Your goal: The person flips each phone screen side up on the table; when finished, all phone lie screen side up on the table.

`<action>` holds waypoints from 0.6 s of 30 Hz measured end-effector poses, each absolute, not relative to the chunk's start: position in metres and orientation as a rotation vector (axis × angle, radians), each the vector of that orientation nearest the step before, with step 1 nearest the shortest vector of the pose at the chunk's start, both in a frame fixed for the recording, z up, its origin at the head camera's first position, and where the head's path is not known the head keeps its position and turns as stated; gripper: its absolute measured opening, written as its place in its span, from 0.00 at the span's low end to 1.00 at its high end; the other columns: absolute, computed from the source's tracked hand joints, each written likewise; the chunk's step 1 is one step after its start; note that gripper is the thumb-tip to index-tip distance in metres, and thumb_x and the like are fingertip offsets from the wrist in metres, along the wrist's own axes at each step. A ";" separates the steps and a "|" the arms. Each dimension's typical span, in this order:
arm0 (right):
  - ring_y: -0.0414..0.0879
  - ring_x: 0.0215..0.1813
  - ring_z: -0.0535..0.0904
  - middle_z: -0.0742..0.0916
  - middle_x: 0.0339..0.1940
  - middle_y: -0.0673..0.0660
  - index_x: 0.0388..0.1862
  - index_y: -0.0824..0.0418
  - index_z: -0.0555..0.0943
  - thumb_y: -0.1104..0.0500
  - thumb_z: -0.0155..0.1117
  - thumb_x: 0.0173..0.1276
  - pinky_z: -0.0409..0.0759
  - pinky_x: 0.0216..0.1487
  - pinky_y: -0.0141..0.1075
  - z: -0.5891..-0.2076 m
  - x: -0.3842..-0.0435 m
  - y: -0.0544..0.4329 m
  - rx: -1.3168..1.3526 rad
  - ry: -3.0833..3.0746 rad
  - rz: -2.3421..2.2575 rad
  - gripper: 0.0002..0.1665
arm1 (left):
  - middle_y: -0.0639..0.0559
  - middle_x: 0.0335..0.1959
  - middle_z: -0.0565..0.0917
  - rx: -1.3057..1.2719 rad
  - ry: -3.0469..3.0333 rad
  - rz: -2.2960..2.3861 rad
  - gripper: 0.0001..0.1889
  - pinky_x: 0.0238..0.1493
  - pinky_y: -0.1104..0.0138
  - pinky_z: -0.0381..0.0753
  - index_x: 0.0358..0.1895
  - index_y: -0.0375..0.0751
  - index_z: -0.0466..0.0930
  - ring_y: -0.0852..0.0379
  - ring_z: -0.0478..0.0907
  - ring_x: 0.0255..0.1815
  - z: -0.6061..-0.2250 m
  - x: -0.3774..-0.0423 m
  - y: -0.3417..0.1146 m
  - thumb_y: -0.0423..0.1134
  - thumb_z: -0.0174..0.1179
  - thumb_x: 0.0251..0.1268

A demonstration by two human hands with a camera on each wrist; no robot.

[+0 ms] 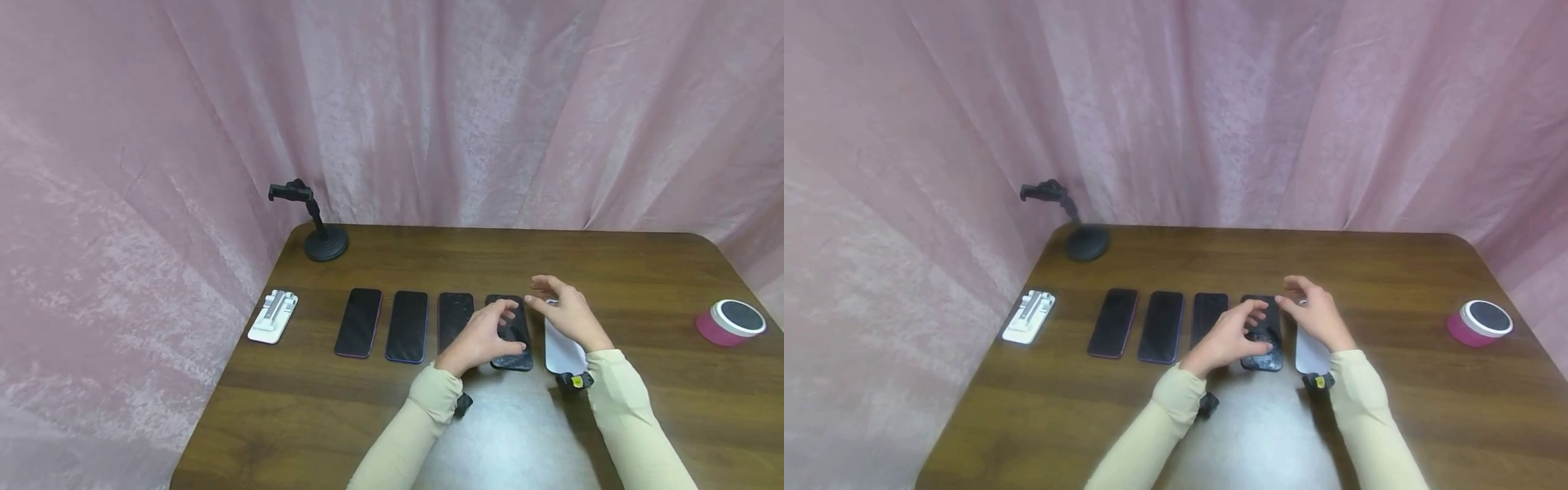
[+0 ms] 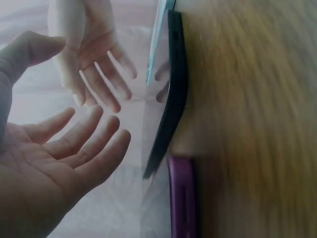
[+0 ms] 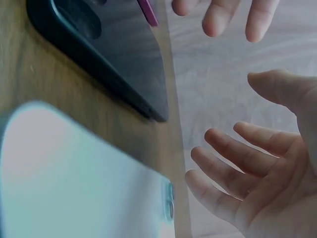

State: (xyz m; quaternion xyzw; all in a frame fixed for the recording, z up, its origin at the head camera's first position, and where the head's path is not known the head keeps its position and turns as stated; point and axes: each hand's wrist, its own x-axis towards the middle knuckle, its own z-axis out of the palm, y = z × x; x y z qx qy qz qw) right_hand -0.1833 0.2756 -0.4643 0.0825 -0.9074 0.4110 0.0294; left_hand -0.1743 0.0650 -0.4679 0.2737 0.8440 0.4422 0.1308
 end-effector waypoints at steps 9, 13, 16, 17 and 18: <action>0.74 0.60 0.76 0.77 0.62 0.77 0.68 0.76 0.68 0.56 0.62 0.75 0.76 0.55 0.63 -0.463 -0.177 0.300 0.216 -2.860 1.225 0.32 | 0.55 0.64 0.76 0.902 2.512 1.083 0.42 0.62 0.69 0.70 0.74 0.45 0.64 0.59 0.71 0.66 -0.470 -0.174 0.083 0.44 0.75 0.56; 0.74 0.61 0.75 0.76 0.63 0.78 0.69 0.76 0.67 0.55 0.62 0.76 0.76 0.53 0.64 -0.465 -0.176 0.312 0.174 -2.893 1.212 0.33 | 0.55 0.64 0.76 0.941 2.523 1.030 0.44 0.66 0.66 0.67 0.75 0.46 0.63 0.59 0.71 0.66 -0.467 -0.177 0.090 0.45 0.76 0.55; 0.75 0.63 0.73 0.75 0.65 0.78 0.70 0.75 0.66 0.54 0.63 0.75 0.75 0.54 0.65 -0.466 -0.176 0.320 0.145 -2.925 1.208 0.35 | 0.56 0.65 0.75 0.946 2.541 0.985 0.46 0.68 0.63 0.65 0.76 0.48 0.61 0.58 0.68 0.68 -0.466 -0.178 0.095 0.47 0.76 0.55; 0.75 0.63 0.72 0.74 0.66 0.78 0.71 0.75 0.66 0.54 0.62 0.75 0.74 0.55 0.66 -0.466 -0.176 0.322 0.137 -2.939 1.203 0.35 | 0.55 0.66 0.74 0.952 2.554 0.960 0.46 0.69 0.62 0.64 0.76 0.48 0.61 0.58 0.67 0.68 -0.466 -0.178 0.097 0.48 0.76 0.54; 0.75 0.63 0.72 0.73 0.66 0.78 0.71 0.75 0.66 0.53 0.63 0.75 0.74 0.55 0.66 -0.466 -0.176 0.324 0.130 -2.952 1.198 0.36 | 0.55 0.67 0.74 0.947 2.560 0.938 0.47 0.70 0.60 0.62 0.76 0.48 0.61 0.57 0.66 0.69 -0.466 -0.178 0.099 0.48 0.77 0.54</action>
